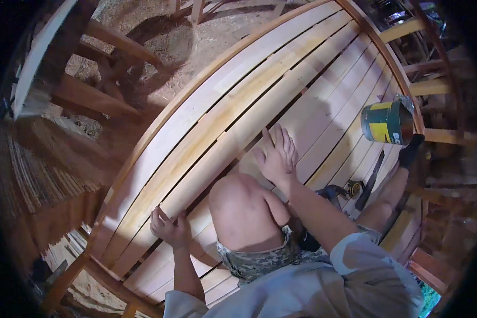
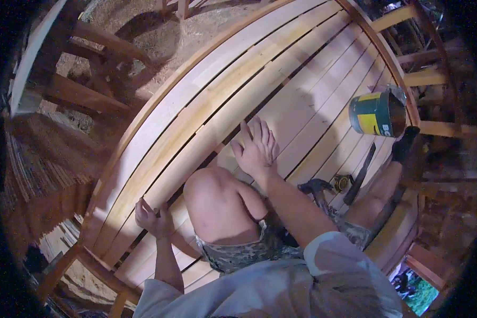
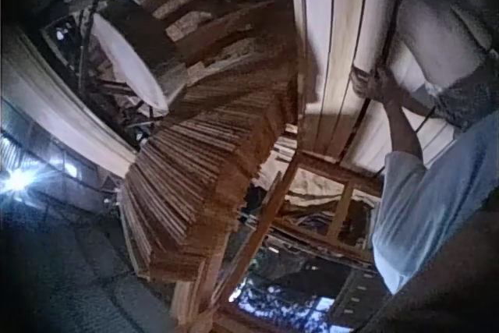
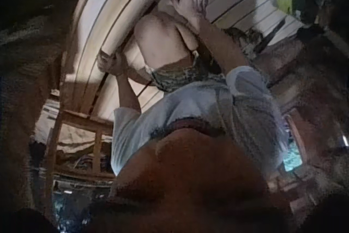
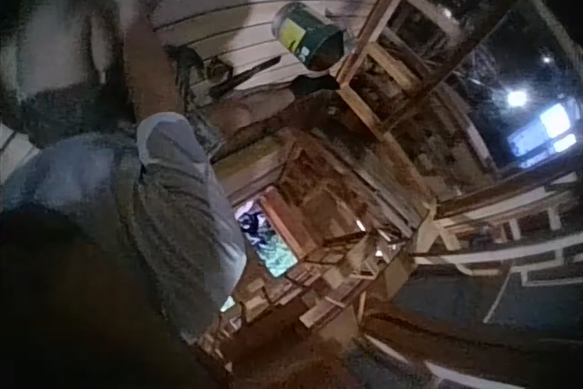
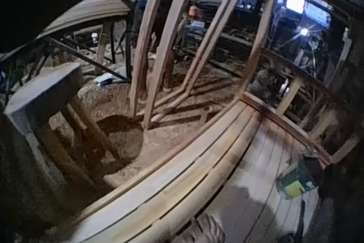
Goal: The person aligns wooden floorboards on a frame by hand and uses a hammer and a wooden block to tap them into place.
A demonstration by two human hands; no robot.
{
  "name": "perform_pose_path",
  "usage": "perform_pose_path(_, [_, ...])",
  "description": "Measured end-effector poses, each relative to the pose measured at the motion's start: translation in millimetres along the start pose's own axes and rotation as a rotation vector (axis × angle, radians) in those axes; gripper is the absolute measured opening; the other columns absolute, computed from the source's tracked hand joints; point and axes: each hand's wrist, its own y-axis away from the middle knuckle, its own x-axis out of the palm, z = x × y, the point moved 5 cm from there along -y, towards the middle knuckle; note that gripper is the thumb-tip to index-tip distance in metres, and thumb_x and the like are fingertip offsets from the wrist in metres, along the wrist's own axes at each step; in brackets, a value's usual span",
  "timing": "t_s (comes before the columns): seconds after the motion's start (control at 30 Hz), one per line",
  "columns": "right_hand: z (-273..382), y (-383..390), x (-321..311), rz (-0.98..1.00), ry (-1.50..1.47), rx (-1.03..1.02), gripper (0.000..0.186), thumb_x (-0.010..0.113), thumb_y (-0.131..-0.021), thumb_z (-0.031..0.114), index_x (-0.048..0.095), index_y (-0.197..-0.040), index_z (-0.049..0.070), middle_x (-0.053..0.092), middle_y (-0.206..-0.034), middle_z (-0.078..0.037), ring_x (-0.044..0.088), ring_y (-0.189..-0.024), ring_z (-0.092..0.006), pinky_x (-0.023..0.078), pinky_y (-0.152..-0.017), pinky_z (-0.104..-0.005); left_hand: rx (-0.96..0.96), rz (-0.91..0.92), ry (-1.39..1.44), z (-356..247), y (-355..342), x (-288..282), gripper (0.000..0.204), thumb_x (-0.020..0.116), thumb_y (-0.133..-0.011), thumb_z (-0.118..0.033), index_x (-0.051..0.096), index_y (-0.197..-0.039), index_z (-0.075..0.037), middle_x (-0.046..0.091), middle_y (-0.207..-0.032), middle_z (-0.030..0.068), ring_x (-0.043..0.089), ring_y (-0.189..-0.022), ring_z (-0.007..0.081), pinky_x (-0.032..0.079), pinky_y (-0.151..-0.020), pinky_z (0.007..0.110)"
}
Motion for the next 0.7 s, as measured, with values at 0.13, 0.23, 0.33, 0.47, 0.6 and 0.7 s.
perform_pose_path(0.13, [8,-1,-4,-0.028,0.095,-0.037,0.063,0.061,-0.089,0.046,0.053,-0.141,0.012,0.037,-0.149,-0.024,0.035,-0.137,-0.0429,0.032,-0.111,-0.0557,0.007,0.009,-0.003,9,4,3,0.079,0.077,-0.075,-0.035,0.047,-0.140,-0.003,0.050,-0.139,0.0118,0.044,-0.132,0.0351,0.031,-0.106,0.053])
perform_pose_path(0.23, [6,0,-1,-0.042,0.170,-0.016,0.062,0.062,-0.088,0.046,0.055,-0.139,0.012,0.039,-0.147,-0.023,0.038,-0.135,-0.0431,0.035,-0.109,-0.0547,0.053,-0.013,-0.037,10,9,6,0.076,0.076,-0.076,-0.036,0.049,-0.139,-0.003,0.050,-0.141,0.0112,0.044,-0.133,0.0348,0.032,-0.106,0.053])
perform_pose_path(0.33, [7,2,-5,-0.073,0.125,-0.042,0.062,0.062,-0.089,0.045,0.053,-0.141,0.012,0.038,-0.148,-0.023,0.035,-0.137,-0.0436,0.032,-0.111,-0.0556,0.083,-0.030,-0.066,8,9,4,0.072,0.074,-0.078,-0.037,0.051,-0.138,-0.004,0.050,-0.143,0.0097,0.045,-0.134,0.0343,0.033,-0.104,0.052])
perform_pose_path(0.47, [4,0,-5,0.029,0.021,0.006,0.065,0.061,-0.090,0.042,0.049,-0.144,0.010,0.033,-0.151,-0.025,0.028,-0.141,-0.0446,0.025,-0.114,-0.0570,0.089,-0.025,-0.095,6,7,1,0.072,0.073,-0.081,-0.041,0.051,-0.138,-0.005,0.051,-0.144,0.0069,0.047,-0.133,0.0323,0.035,-0.102,0.052])
perform_pose_path(0.6, [-2,2,-1,-0.003,-0.062,-0.010,0.067,0.060,-0.091,0.045,0.046,-0.145,0.007,0.032,-0.152,-0.025,0.025,-0.141,-0.0448,0.021,-0.115,-0.0571,0.025,-0.035,-0.165,12,12,13,0.074,0.074,-0.081,-0.043,0.050,-0.139,-0.004,0.052,-0.143,0.0068,0.050,-0.130,0.0311,0.036,-0.100,0.051])
perform_pose_path(0.7, [-5,4,-7,0.044,-0.063,-0.030,0.073,0.058,-0.092,0.044,0.038,-0.149,0.003,0.029,-0.155,-0.024,0.023,-0.144,-0.0415,0.020,-0.116,-0.0565,0.122,-0.186,-0.061,5,12,9,0.074,0.075,-0.080,-0.041,0.050,-0.139,-0.005,0.053,-0.142,0.0085,0.051,-0.129,0.0314,0.035,-0.101,0.051])
